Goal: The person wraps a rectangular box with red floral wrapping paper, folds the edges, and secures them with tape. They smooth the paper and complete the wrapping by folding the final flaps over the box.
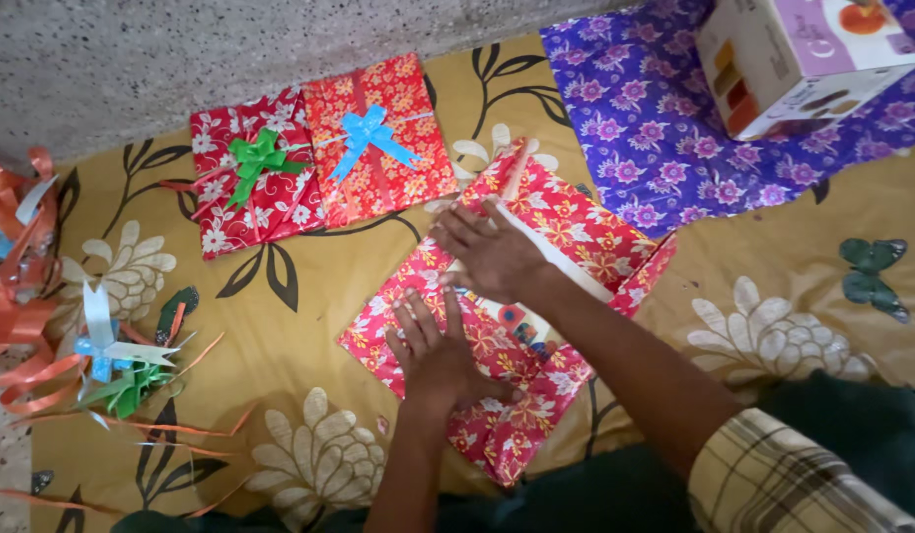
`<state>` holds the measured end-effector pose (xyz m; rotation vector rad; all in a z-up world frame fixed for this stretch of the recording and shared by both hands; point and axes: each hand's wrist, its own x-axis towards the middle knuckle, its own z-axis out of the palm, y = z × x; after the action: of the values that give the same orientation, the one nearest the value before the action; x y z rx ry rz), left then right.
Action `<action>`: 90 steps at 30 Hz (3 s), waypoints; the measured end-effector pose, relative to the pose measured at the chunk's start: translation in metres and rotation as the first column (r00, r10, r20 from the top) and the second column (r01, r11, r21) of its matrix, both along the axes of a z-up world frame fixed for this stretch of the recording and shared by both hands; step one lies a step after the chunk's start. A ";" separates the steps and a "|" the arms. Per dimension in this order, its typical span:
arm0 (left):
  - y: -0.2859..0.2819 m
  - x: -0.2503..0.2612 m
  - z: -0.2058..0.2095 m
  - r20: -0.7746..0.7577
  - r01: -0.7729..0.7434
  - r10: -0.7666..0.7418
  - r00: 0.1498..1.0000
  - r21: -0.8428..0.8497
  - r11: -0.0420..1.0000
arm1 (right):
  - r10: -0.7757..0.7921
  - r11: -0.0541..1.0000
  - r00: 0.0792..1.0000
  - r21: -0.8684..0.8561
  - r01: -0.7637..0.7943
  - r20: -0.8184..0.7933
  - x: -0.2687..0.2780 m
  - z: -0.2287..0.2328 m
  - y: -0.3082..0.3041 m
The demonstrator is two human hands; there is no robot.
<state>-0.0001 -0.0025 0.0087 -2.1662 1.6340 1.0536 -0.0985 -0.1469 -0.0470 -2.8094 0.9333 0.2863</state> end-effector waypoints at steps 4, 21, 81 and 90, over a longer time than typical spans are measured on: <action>-0.002 0.000 0.008 -0.004 -0.012 0.012 1.000 0.026 1.000 | -0.029 0.997 0.999 -0.074 0.032 0.041 -0.015 -0.005 -0.017; -0.004 0.000 0.004 -0.005 -0.010 0.010 1.000 0.018 1.000 | -0.079 0.990 0.939 -0.081 0.112 0.335 -0.045 -0.025 -0.035; -0.005 0.002 0.008 -0.006 -0.009 0.010 1.000 0.065 0.998 | -0.835 0.547 0.185 0.746 0.379 0.518 -0.048 -0.048 -0.160; -0.005 0.003 0.007 -0.007 0.003 -0.002 1.000 0.074 0.997 | -0.506 0.835 0.529 0.233 0.499 0.681 -0.051 -0.048 -0.148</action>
<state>0.0031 -0.0076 0.0156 -2.1154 1.5746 1.1035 -0.1493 -0.2952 -0.0947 -2.1222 1.4071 -0.8445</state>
